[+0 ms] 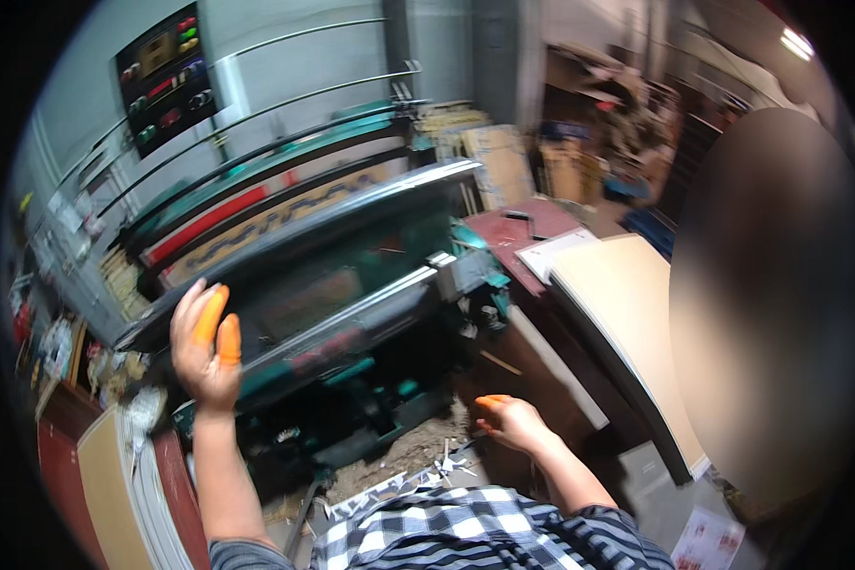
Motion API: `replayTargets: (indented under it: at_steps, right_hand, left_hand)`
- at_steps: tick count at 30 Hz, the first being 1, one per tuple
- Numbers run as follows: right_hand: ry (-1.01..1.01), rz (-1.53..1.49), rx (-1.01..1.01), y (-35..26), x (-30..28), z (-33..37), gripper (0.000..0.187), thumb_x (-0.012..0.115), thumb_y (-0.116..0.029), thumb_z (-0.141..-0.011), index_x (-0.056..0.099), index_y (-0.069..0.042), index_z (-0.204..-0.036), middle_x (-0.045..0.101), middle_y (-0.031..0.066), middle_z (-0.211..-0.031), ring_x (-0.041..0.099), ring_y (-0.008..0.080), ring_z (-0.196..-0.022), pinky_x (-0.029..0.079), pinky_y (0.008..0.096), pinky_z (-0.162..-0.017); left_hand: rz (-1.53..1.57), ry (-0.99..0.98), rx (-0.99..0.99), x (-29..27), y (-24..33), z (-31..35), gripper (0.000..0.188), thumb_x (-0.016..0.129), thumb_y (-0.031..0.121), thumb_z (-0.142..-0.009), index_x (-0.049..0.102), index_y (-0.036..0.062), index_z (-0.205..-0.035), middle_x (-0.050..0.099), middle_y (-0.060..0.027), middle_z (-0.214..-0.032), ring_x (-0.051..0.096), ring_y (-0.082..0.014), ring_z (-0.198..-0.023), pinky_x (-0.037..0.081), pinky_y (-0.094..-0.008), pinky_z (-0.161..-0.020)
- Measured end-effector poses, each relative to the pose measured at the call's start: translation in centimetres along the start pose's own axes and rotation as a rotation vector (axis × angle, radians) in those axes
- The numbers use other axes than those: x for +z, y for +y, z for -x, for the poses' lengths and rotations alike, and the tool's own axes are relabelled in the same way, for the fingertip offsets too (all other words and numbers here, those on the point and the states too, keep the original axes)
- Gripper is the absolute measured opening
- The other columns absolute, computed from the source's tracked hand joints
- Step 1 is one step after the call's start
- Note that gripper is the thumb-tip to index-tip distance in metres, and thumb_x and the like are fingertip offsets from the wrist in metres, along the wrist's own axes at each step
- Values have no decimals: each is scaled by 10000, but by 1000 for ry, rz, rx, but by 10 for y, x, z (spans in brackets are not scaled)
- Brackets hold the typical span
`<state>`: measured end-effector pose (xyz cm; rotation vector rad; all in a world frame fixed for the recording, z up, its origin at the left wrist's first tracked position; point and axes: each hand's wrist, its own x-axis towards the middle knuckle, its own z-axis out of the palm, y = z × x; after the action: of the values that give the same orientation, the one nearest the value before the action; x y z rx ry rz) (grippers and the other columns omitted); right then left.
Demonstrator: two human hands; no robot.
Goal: The person repeatedly places sheets of cardboard onto a hydraulic guillotine cutter, aligns them, and operates the machine to trim the edges. After each cut, the person removes the trimmed sheet and stacks it on a nearby table.
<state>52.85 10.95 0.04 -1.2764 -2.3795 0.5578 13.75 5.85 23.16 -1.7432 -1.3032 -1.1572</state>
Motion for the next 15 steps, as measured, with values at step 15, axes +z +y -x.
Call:
replayTargets:
  at_steps: [15]
  right_hand:
    - [225,-237,-344,-51,-24,-9,296,757,-96,-777,672,-40,-1055,683,162,-1008,669,323,-873,548,359,-767]
  left_hand:
    - [-397,-1268,-918,13,-77,242,835,447,660,-879,344,73,-1465,233,-73,-1569,146,-333,-1451,124,-503,-1167]
